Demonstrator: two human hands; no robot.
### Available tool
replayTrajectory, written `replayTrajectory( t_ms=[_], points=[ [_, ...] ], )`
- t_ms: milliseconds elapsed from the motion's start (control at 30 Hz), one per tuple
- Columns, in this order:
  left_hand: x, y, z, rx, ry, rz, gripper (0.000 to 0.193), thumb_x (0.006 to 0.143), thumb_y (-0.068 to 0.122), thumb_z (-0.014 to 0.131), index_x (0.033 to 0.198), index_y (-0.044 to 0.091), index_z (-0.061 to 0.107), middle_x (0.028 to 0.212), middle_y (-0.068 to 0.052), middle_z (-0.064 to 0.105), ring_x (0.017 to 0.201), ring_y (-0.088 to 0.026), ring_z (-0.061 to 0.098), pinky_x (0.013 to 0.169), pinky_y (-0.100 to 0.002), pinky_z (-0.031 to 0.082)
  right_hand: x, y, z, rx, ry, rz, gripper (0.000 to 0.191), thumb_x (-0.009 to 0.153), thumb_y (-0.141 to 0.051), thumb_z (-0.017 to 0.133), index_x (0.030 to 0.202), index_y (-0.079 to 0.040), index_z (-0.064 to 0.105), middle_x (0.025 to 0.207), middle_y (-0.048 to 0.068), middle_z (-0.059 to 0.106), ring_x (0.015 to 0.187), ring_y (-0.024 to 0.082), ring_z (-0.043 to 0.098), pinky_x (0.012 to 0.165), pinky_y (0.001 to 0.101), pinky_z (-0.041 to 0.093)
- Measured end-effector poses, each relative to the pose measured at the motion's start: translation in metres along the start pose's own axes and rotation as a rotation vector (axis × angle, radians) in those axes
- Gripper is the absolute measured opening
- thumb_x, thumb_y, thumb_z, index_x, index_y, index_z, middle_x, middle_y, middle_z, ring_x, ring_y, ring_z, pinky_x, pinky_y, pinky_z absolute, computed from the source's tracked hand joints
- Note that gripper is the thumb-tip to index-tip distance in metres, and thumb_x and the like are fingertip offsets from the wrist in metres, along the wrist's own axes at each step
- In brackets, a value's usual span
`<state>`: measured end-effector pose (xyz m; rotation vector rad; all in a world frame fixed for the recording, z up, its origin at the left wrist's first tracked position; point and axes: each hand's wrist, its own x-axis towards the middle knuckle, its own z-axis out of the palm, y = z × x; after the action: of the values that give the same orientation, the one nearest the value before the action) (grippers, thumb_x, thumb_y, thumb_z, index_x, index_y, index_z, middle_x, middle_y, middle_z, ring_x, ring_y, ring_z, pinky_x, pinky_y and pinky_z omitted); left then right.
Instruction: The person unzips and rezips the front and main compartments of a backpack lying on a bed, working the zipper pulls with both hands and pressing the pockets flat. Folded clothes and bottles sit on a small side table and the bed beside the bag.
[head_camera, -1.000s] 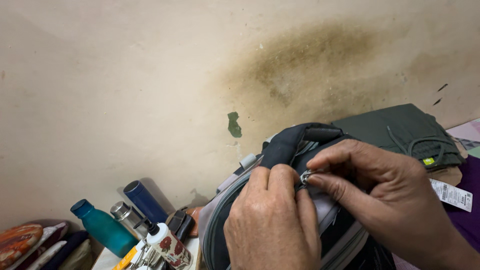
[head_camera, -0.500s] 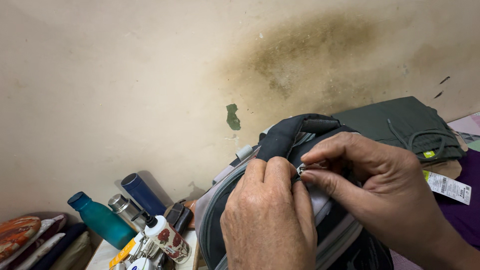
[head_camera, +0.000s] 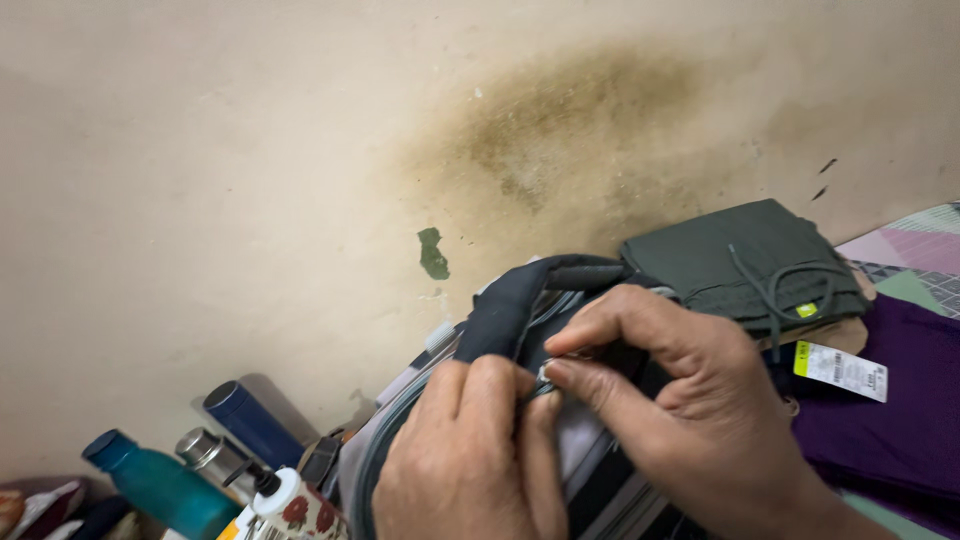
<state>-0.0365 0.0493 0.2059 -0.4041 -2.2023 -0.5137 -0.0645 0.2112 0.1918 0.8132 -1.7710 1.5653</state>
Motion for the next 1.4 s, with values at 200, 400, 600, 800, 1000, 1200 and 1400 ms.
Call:
replayTrajectory(
  t_ms=[200,400,600,800,1000,1200,1400],
  points=[
    [-0.003,-0.005,-0.001,-0.008,-0.089,-0.122,0.015,0.081,0.026,0.078,0.085,0.016,0.068,0.08,-0.006,0.065,0.072,-0.025,0.071,0.059,-0.042,0.054,0.0,-0.005,0.002,0.023,-0.022,0.139,0.007,0.088,-0.007,0.077,0.094,-0.005,0.074,0.083,-0.002,0.076,0.081,0.005,0.071,0.071,0.0217,0.057],
    [-0.004,-0.001,-0.002,-0.044,-0.07,-0.084,0.015,0.081,0.025,0.079,0.087,0.016,0.068,0.081,-0.004,0.066,0.072,-0.024,0.072,0.058,-0.041,0.054,-0.001,-0.006,-0.003,0.01,0.002,0.241,0.004,0.089,-0.005,0.078,0.091,-0.004,0.075,0.085,0.002,0.073,0.08,0.006,0.064,0.07,0.0235,0.057],
    [-0.006,-0.005,-0.001,-0.059,-0.077,-0.042,0.016,0.081,0.023,0.08,0.087,0.017,0.066,0.082,-0.004,0.065,0.073,-0.023,0.072,0.06,-0.04,0.054,-0.002,-0.003,-0.006,-0.004,0.017,0.251,0.003,0.089,-0.004,0.077,0.09,-0.004,0.075,0.084,0.002,0.072,0.079,0.006,0.064,0.07,0.0231,0.057],
    [-0.007,-0.008,-0.001,-0.028,-0.107,-0.113,0.017,0.078,0.025,0.081,0.085,0.018,0.068,0.079,-0.003,0.064,0.07,-0.02,0.073,0.059,-0.038,0.056,0.0,-0.001,-0.006,0.024,0.018,0.306,0.008,0.089,-0.004,0.079,0.092,-0.005,0.072,0.084,0.003,0.073,0.079,0.007,0.064,0.069,0.0242,0.057],
    [-0.009,-0.005,-0.001,-0.005,-0.008,-0.006,0.017,0.08,0.024,0.081,0.087,0.017,0.067,0.081,-0.004,0.064,0.072,-0.022,0.072,0.061,-0.038,0.055,0.0,-0.002,-0.01,-0.061,0.036,0.231,0.003,0.089,-0.005,0.077,0.088,-0.005,0.075,0.083,0.001,0.072,0.079,0.006,0.064,0.07,0.0223,0.056],
    [-0.018,-0.023,0.001,-0.01,-0.01,-0.126,0.015,0.072,0.025,0.086,0.078,0.019,0.073,0.073,-0.003,0.069,0.064,-0.02,0.073,0.058,-0.036,0.056,0.008,0.01,-0.021,-0.107,0.094,0.292,0.006,0.089,-0.004,0.079,0.089,-0.005,0.072,0.08,0.003,0.072,0.074,0.007,0.063,0.066,0.024,0.054],
    [-0.025,-0.041,0.012,-0.036,0.067,-0.083,0.021,0.068,0.026,0.09,0.08,0.022,0.073,0.077,-0.001,0.069,0.068,-0.015,0.075,0.062,-0.031,0.057,0.009,0.014,-0.022,0.074,0.068,0.354,0.006,0.088,-0.001,0.076,0.09,-0.002,0.071,0.081,0.003,0.075,0.079,0.008,0.061,0.071,0.0257,0.054]
  ],
)
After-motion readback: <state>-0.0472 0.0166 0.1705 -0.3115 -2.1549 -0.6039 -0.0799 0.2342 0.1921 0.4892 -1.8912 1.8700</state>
